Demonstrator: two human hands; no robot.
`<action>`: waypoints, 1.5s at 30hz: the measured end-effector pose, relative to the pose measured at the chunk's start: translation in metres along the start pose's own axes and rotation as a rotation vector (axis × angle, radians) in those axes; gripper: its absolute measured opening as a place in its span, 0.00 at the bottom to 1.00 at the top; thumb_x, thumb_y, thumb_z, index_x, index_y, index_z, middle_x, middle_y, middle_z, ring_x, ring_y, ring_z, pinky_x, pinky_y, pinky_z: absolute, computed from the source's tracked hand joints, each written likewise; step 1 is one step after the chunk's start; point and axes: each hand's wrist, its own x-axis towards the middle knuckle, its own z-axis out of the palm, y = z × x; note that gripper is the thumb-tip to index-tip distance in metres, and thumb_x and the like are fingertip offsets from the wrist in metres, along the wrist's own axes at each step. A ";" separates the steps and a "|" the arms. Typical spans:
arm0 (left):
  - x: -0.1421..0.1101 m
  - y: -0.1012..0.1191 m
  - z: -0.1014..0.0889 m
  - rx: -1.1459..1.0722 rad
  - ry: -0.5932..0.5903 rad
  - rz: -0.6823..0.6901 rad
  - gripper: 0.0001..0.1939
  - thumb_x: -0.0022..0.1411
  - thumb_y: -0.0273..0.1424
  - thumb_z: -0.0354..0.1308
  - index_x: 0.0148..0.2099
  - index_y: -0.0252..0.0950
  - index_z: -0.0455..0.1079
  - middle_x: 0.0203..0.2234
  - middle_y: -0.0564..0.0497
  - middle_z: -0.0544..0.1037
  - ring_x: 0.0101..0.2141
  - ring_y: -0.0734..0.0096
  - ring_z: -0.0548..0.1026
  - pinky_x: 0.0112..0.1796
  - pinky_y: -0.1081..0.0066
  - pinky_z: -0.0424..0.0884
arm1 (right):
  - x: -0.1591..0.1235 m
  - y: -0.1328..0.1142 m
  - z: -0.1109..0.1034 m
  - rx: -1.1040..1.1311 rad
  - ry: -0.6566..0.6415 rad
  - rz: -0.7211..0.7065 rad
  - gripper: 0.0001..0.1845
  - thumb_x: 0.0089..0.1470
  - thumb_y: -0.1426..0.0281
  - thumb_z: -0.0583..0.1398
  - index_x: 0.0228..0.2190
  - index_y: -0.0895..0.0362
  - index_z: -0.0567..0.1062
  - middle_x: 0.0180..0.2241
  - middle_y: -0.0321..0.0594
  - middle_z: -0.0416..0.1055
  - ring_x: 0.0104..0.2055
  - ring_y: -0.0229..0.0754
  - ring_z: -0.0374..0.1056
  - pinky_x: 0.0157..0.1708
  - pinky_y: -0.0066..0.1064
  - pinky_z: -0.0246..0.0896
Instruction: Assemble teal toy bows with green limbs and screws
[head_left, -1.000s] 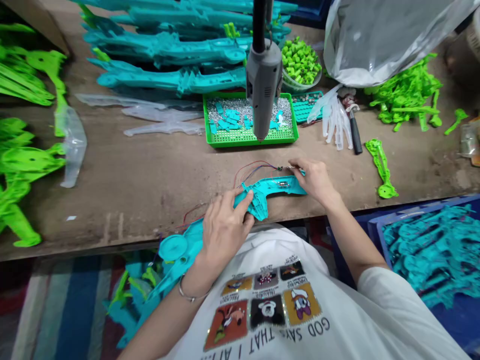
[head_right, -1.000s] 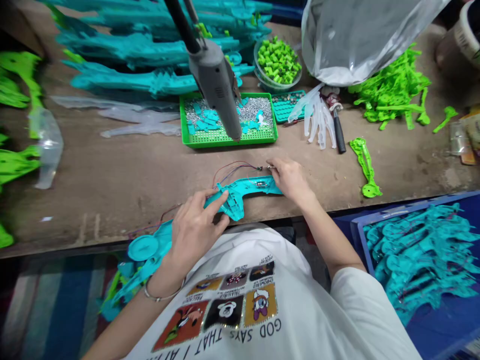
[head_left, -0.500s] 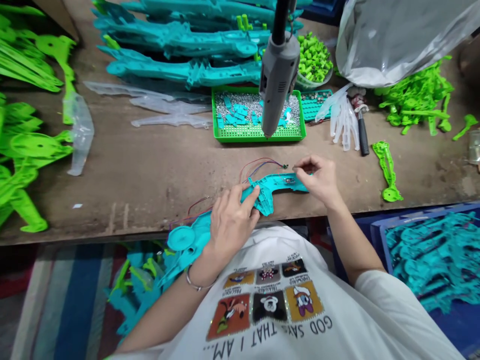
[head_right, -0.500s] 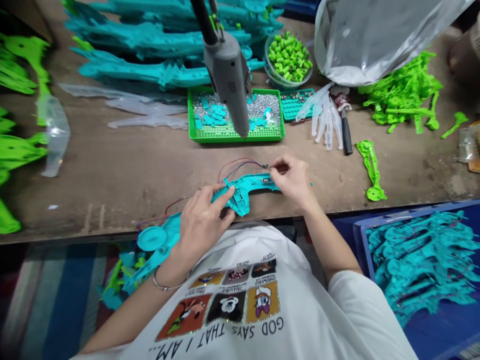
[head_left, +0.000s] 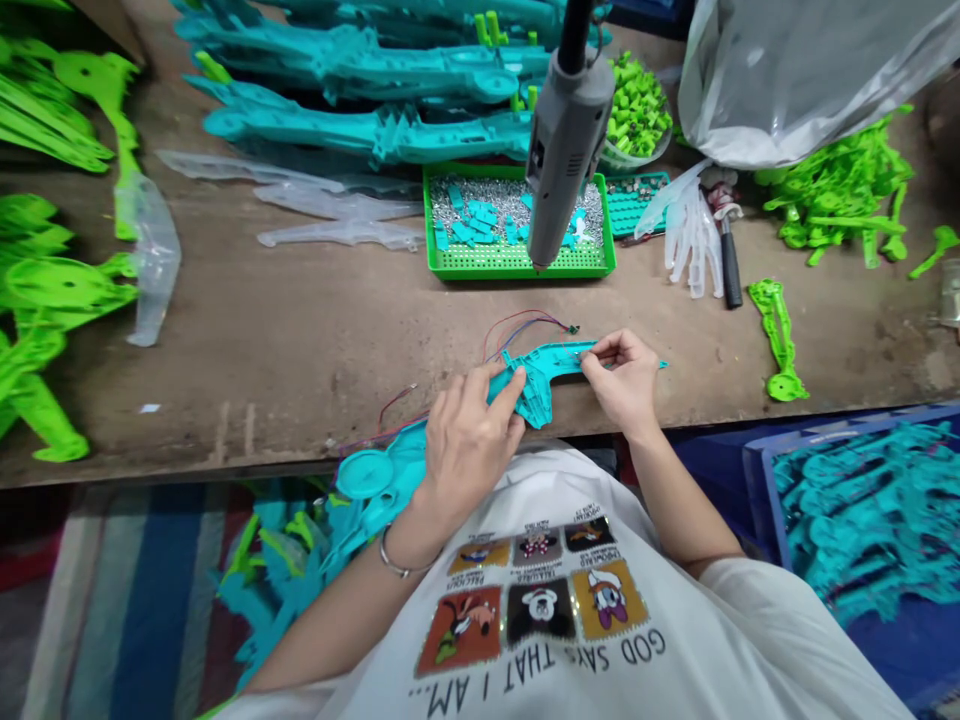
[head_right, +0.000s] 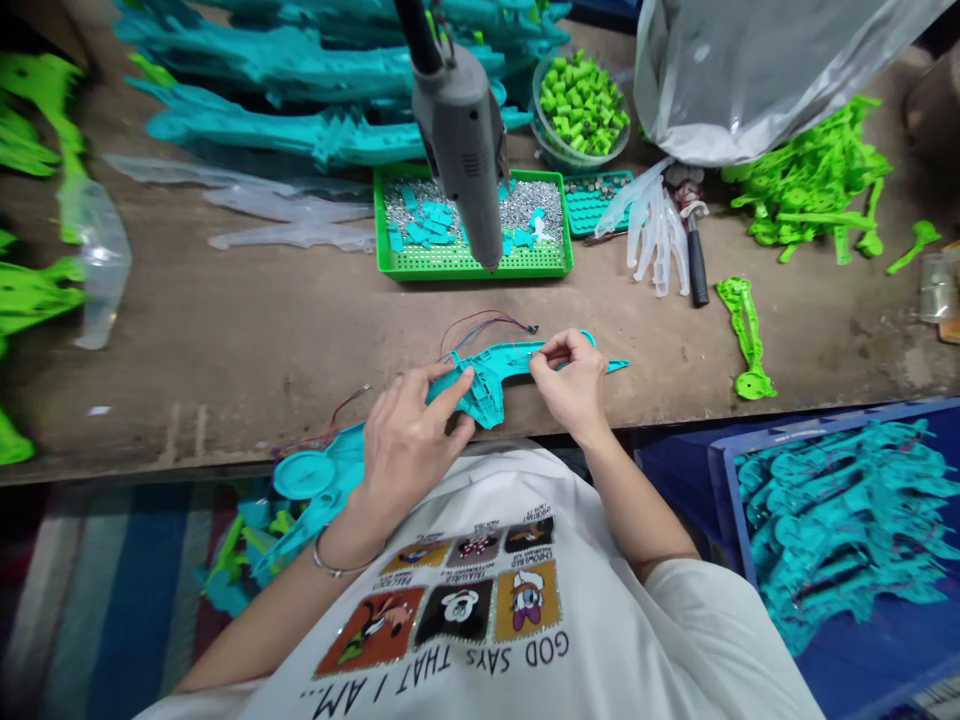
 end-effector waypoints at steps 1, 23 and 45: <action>0.000 0.000 0.001 0.002 0.011 0.009 0.24 0.65 0.24 0.59 0.62 0.38 0.74 0.54 0.39 0.76 0.47 0.51 0.76 0.43 0.56 0.74 | -0.002 -0.003 0.001 -0.073 0.013 -0.043 0.02 0.49 0.70 0.62 0.27 0.52 0.71 0.25 0.32 0.74 0.26 0.38 0.70 0.32 0.32 0.68; 0.015 -0.046 0.006 -0.168 -0.147 0.062 0.23 0.64 0.28 0.62 0.61 0.43 0.74 0.58 0.41 0.73 0.55 0.50 0.73 0.53 0.51 0.73 | 0.066 -0.012 -0.004 -0.562 -0.409 -0.182 0.05 0.55 0.68 0.66 0.31 0.53 0.84 0.34 0.43 0.82 0.37 0.48 0.75 0.41 0.39 0.68; 0.061 0.002 -0.004 -0.417 0.012 0.049 0.14 0.76 0.39 0.52 0.46 0.43 0.80 0.34 0.52 0.81 0.40 0.65 0.74 0.56 0.54 0.58 | 0.006 -0.030 -0.036 0.275 -0.450 -0.254 0.21 0.53 0.63 0.72 0.48 0.50 0.78 0.40 0.38 0.83 0.43 0.43 0.81 0.47 0.38 0.80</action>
